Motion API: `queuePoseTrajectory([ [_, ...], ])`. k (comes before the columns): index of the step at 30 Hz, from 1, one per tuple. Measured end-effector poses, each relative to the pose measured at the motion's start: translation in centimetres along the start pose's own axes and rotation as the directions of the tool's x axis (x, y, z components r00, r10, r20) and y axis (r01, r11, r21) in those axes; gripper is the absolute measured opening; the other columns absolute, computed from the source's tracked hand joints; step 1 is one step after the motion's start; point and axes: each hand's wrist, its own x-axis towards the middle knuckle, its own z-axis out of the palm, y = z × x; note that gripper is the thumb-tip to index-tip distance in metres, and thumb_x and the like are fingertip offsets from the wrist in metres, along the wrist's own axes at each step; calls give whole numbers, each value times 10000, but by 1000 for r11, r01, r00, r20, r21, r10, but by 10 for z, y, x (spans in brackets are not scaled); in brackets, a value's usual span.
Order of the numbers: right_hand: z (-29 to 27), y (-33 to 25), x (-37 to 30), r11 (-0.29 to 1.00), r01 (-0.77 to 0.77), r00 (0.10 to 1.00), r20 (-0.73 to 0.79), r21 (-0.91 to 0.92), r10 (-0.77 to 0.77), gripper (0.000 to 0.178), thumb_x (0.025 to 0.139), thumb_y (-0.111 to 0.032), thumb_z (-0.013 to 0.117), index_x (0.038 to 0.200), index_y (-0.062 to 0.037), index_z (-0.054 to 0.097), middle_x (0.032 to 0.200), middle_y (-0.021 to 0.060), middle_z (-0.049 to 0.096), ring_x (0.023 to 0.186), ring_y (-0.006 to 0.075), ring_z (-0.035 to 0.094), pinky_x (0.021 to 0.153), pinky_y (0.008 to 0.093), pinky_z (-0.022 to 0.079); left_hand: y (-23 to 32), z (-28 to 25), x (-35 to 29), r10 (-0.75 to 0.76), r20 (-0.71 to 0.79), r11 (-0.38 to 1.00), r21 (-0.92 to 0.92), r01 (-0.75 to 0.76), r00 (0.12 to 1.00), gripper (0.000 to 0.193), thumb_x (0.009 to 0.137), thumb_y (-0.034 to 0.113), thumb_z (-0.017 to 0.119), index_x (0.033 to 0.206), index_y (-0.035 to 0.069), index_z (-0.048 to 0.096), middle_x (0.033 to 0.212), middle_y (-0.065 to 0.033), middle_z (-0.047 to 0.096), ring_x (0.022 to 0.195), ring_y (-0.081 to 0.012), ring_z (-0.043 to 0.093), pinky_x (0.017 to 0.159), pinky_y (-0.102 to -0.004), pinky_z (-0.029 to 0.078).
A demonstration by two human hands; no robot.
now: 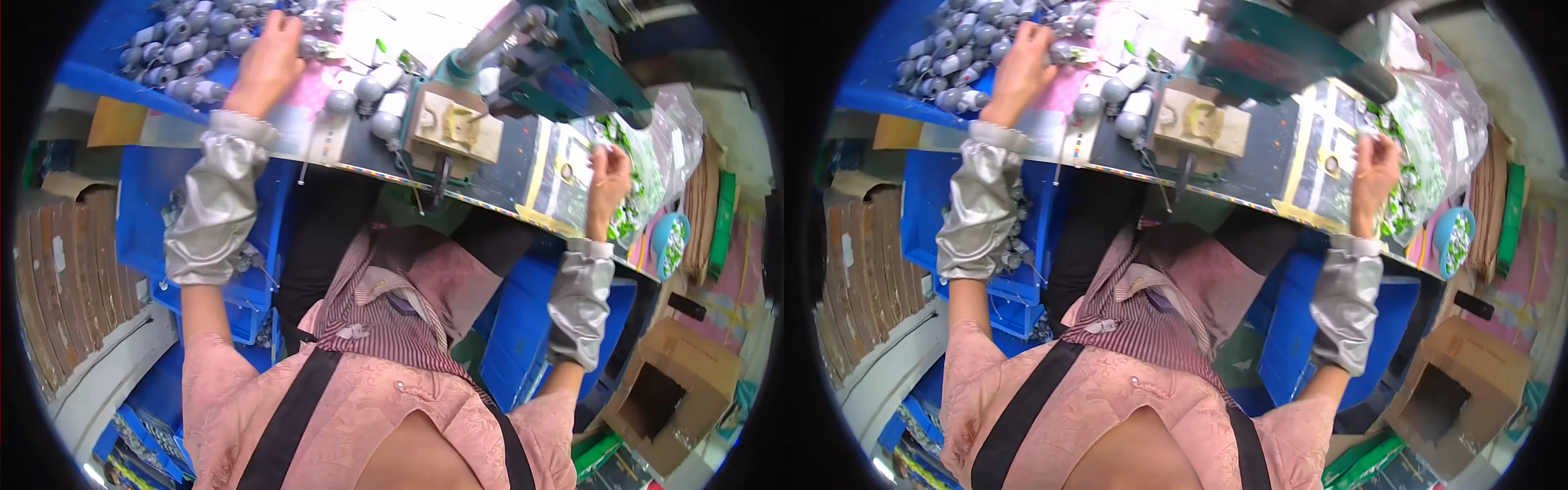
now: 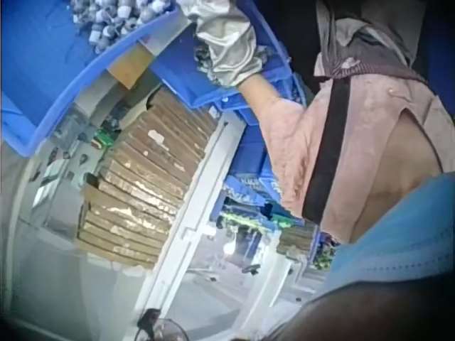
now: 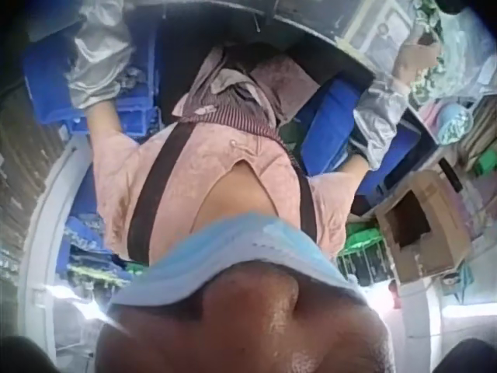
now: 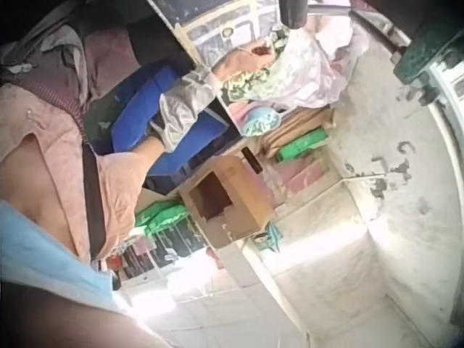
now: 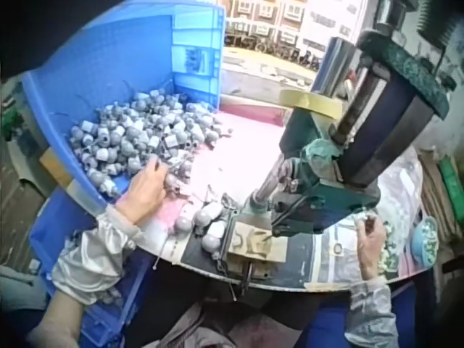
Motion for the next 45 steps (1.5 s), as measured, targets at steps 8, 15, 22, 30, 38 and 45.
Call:
queuePoseTrajectory([
  [8,99,-161,-103,944,292,948,87,151,-307,151,898,-4,714,1043,1,670,1030,110,691,843,163,673,767,282,550,-1,-4,-14,-145,-24,926,-356,127,989,394,765,171,775,1059,32,553,1028,-154,656,866,-349,663,775,-414,539],
  [15,121,-161,-104,815,555,832,133,-164,-539,194,855,-83,736,1044,-47,714,1044,100,665,935,279,598,847,376,454,24,-25,-21,-80,-193,996,-46,73,978,427,804,283,812,1117,78,606,1034,-103,667,885,-250,691,768,-396,545],
  [22,64,-130,-69,964,-96,992,-57,249,114,261,1057,-237,514,1029,-3,627,749,-12,531,668,68,472,608,217,385,-37,-25,-17,-257,152,-35,-988,148,954,399,957,43,637,1330,-67,551,1156,-128,665,1040,-207,674,907,-270,539],
  [30,3,-42,-45,863,-369,917,-18,346,399,283,1000,-239,648,836,-11,680,638,-23,570,540,32,462,478,179,322,-2,-22,-26,267,19,-930,-255,263,963,683,937,224,675,1431,-137,372,1575,-391,-45,1426,-489,268,1190,-514,315],
  [38,10,-33,-47,965,-206,978,-72,-160,197,369,1043,-307,556,820,-36,670,616,-24,564,556,44,469,526,226,365,49,-47,-43,220,252,-612,-717,335,942,890,867,105,682,1499,-167,118,1585,-352,103,1480,-500,149,1231,-436,255],
  [45,19,-44,-42,969,-220,972,-62,116,228,359,1050,-299,546,828,-37,651,640,-10,582,561,41,481,513,203,365,69,-39,-60,191,-6,-601,-792,112,982,673,949,134,573,1451,-191,265,1567,-331,226,1407,-541,308,1226,-490,248],
])
